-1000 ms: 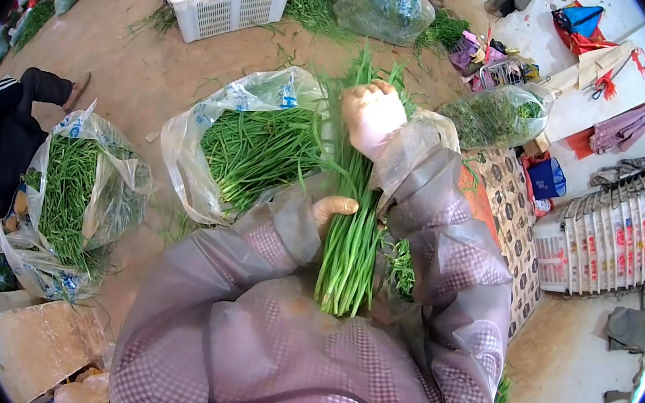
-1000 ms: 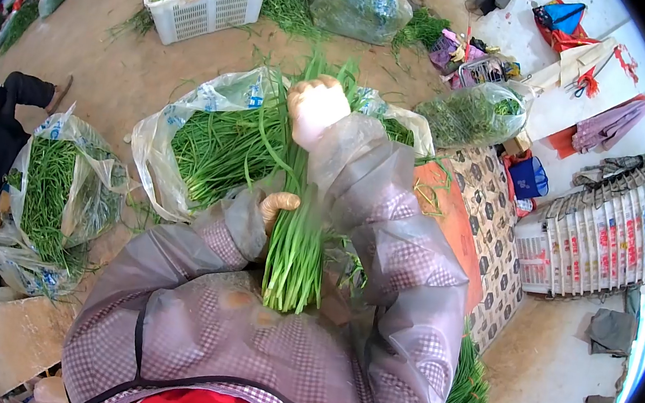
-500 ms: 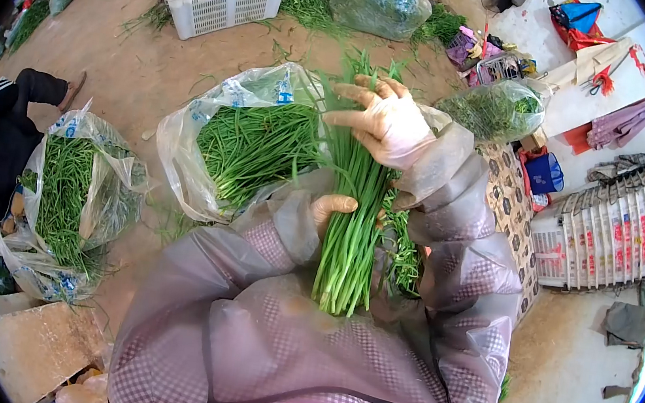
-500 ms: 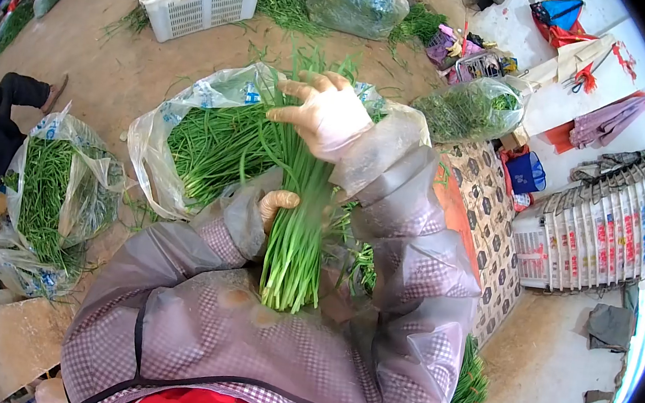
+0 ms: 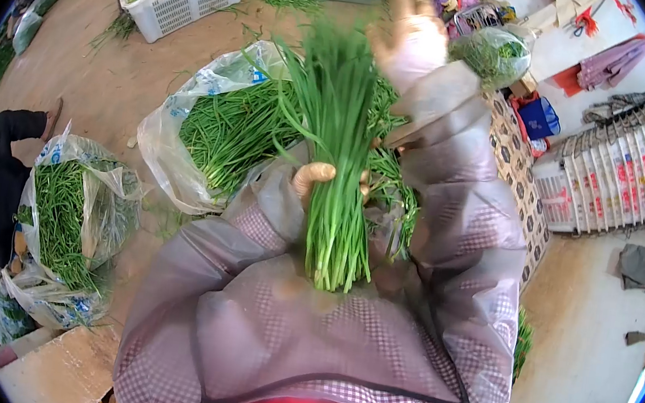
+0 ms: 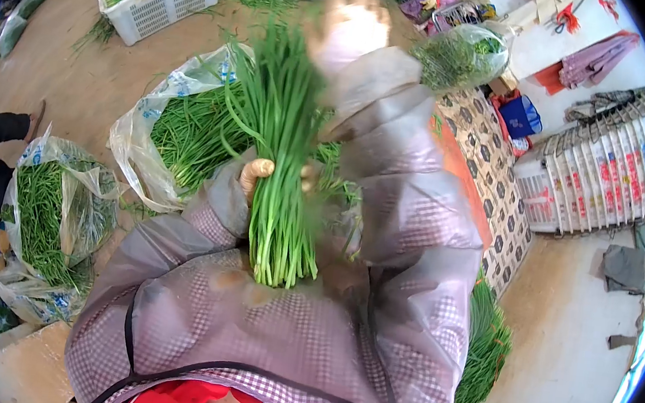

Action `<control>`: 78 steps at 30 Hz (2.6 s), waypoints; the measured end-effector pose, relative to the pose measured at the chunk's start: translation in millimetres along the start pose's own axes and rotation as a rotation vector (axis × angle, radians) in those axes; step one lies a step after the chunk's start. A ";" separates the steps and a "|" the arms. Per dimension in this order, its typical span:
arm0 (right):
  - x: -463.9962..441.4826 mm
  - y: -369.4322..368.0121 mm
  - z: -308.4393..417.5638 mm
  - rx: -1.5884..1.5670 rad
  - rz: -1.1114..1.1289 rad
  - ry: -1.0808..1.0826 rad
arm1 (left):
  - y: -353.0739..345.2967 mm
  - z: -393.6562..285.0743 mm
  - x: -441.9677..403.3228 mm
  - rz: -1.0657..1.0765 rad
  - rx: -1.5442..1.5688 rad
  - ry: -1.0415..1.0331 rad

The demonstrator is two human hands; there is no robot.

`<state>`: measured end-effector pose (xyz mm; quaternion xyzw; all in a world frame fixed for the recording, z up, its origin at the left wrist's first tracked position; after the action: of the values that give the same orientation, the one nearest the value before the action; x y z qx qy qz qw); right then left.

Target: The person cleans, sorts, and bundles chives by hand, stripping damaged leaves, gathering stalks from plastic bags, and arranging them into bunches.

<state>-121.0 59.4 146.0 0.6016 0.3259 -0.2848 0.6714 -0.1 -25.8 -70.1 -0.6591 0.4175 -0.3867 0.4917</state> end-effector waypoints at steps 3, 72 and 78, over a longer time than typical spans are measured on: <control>17.6 25.4 -52.8 -0.023 -0.092 -0.055 | -10.7 -26.6 0.8 0.069 -0.114 -0.223; 513.8 80.7 -520.8 -1.210 -0.409 -1.939 | 37.7 289.8 -430.1 0.099 -1.757 0.418; 526.4 93.0 -543.2 -0.445 -0.443 -1.543 | 23.1 310.3 -391.6 0.063 -2.100 0.198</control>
<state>228.6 614.7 -241.5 0.0127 -0.0662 -0.6716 0.7378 143.7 435.7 -198.8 -0.7082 0.5979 0.1300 -0.3521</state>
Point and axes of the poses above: each hand's wrist, its own x-axis away from the middle knuckle, its own y-axis out of the back of the hand, z = x × y, the point moved 8 cm from there along -x, towards the middle knuckle, and after that the axes turned 13 degrees about -z, right-handed, at the moved point
